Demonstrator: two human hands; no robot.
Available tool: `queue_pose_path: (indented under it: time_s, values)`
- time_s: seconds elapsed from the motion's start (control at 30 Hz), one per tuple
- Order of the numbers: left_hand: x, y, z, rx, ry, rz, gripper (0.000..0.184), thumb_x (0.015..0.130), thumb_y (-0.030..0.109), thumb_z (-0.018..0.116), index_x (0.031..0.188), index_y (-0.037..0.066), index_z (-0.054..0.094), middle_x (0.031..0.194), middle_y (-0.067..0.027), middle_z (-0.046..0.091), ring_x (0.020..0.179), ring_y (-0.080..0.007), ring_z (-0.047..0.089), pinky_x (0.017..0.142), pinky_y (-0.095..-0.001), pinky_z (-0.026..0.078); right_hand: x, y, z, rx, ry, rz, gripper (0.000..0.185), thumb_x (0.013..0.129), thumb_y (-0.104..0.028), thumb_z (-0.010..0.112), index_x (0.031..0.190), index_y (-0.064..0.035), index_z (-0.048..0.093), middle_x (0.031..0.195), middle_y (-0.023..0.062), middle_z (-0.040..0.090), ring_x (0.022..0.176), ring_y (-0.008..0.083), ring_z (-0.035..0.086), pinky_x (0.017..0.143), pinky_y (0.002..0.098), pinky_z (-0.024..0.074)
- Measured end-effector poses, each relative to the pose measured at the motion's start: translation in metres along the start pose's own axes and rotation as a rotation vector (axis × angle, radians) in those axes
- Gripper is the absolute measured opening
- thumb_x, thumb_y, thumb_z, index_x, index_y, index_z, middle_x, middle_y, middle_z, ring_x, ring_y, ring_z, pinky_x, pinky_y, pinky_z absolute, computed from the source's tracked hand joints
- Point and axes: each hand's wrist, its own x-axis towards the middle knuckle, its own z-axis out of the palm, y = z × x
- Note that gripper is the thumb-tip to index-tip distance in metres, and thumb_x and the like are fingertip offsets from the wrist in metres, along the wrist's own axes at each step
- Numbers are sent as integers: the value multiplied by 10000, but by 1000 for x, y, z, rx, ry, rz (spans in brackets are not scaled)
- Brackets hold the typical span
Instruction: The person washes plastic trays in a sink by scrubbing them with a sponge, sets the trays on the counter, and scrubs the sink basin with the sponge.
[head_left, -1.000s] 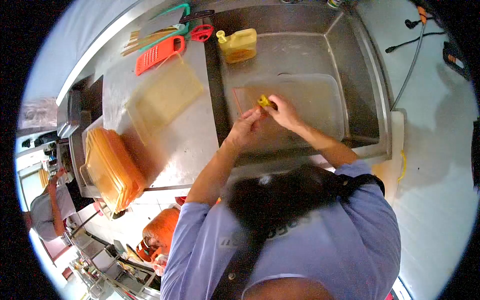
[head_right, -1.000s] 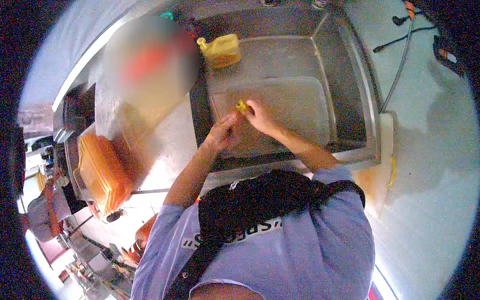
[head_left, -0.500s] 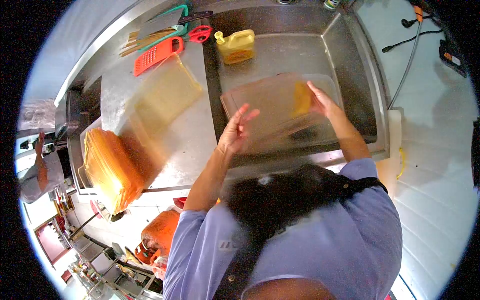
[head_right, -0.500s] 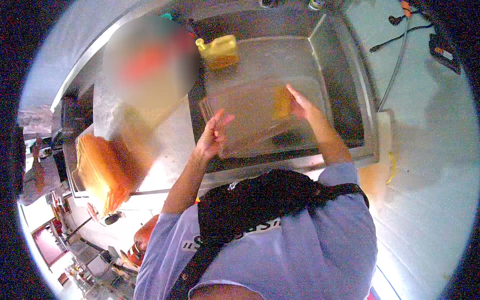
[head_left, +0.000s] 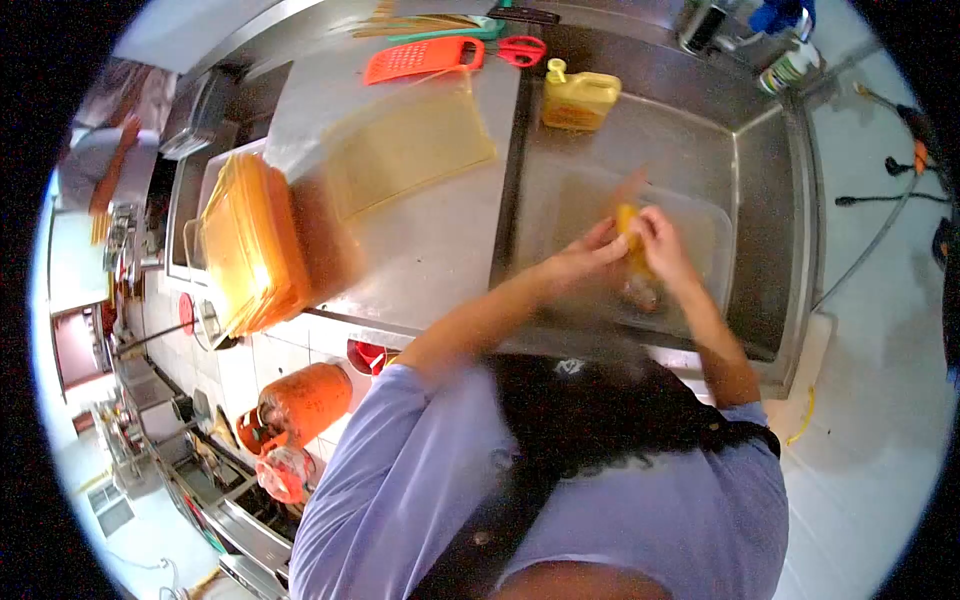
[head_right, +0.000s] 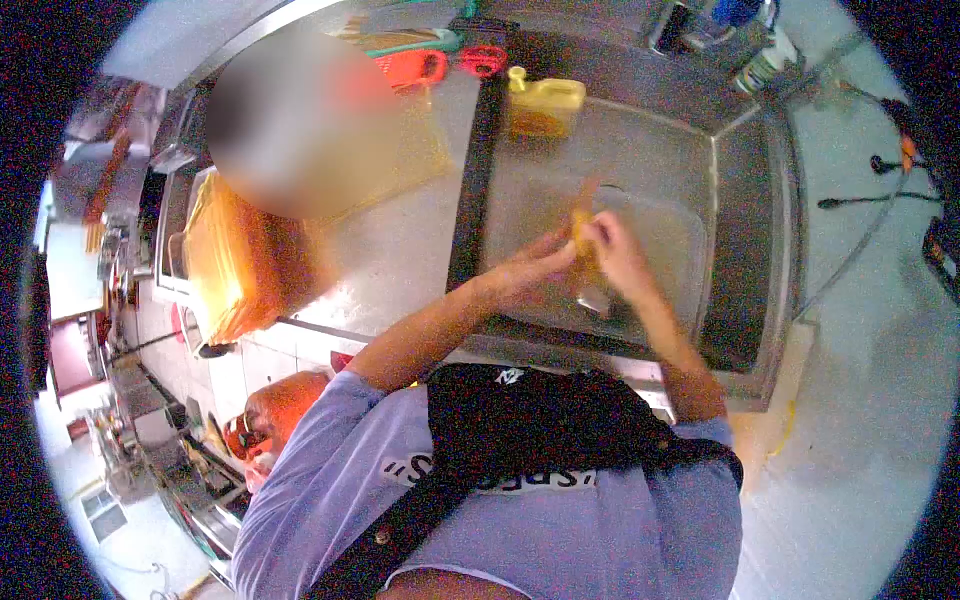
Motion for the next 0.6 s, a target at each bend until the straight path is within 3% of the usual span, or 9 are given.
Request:
queue_pose_path:
  time_s: [0.07, 0.17, 0.2, 0.3, 0.33, 0.37, 0.43, 0.47, 0.6]
  values:
    - [28, -23, -27, -234, -86, 44, 531, 869, 265, 563, 1313, 123, 308, 1190, -86, 488, 1034, -238, 517, 850, -365, 449, -2, 15, 45, 30, -49, -139, 108, 848, -82, 502, 944, -33, 486, 863, 72, 535, 828, 182, 502, 779, 306, 411]
    - [43, -58, -67, 65, 113, 322, 499, 872, 213, 559, 1304, 115, 328, 1124, -50, 523, 986, -190, 526, 806, -319, 466, -24, 19, 77, 52, -211, -144, 236, 863, -23, 460, 1097, -42, 479, 1050, 103, 542, 1009, 182, 491, 862, 337, 399]
    - [40, -59, -71, 95, 114, 326, 484, 874, 190, 554, 1299, 107, 338, 1108, -43, 530, 982, -181, 524, 798, -315, 470, -36, 28, 79, -190, -151, -186, 292, 863, -55, 455, 1154, -64, 477, 1098, 162, 555, 1053, 269, 519, 860, 378, 416]
    - [25, -52, -83, 152, 131, 265, 418, 876, 115, 530, 1268, 63, 397, 1119, -37, 543, 954, -152, 525, 792, -287, 471, -34, 43, 56, -620, -469, -51, 292, 849, -121, 478, 1135, -68, 500, 1026, 196, 580, 975, 356, 544, 818, 416, 436]
    - [10, -35, -75, 259, 173, 251, 416, 865, 71, 517, 1269, 82, 420, 1077, -24, 556, 907, -129, 521, 773, -263, 455, -32, 109, 56, -681, -481, 72, 261, 819, -159, 497, 1054, -58, 549, 947, 201, 597, 884, 397, 555, 758, 445, 452]
    - [-2, -16, -66, 371, 219, 246, 426, 854, 26, 504, 1269, 102, 444, 1035, -10, 570, 861, -106, 518, 754, -240, 440, -34, 133, 44, -637, -391, 97, 240, 813, -154, 497, 1022, -52, 556, 928, 198, 601, 860, 385, 565, 739, 442, 451]
    - [-10, -3, -59, 389, 169, 498, 395, 874, 21, 459, 1260, 104, 457, 1070, -28, 573, 940, -113, 521, 794, -241, 430, -32, 159, 23, -552, -215, 111, 202, 802, -144, 497, 958, -40, 570, 890, 192, 609, 812, 360, 586, 703, 437, 451]
    - [-17, 3, -56, 394, 160, 631, 382, 884, 18, 437, 1255, 104, 463, 1088, -37, 574, 979, -117, 522, 814, -241, 425, -32, 174, 10, -549, -243, 212, 200, 803, -149, 494, 945, -27, 567, 857, 183, 605, 770, 327, 587, 673, 419, 450]
    - [-67, 29, -41, 1001, 121, 800, 370, 878, 78, 400, 1239, 116, 472, 1198, -51, 540, 1117, -191, 496, 897, -309, 415, -43, 161, -23, -318, -168, 293, 238, 810, -209, 523, 903, 6, 566, 773, 110, 600, 695, 210, 563, 612, 345, 444]
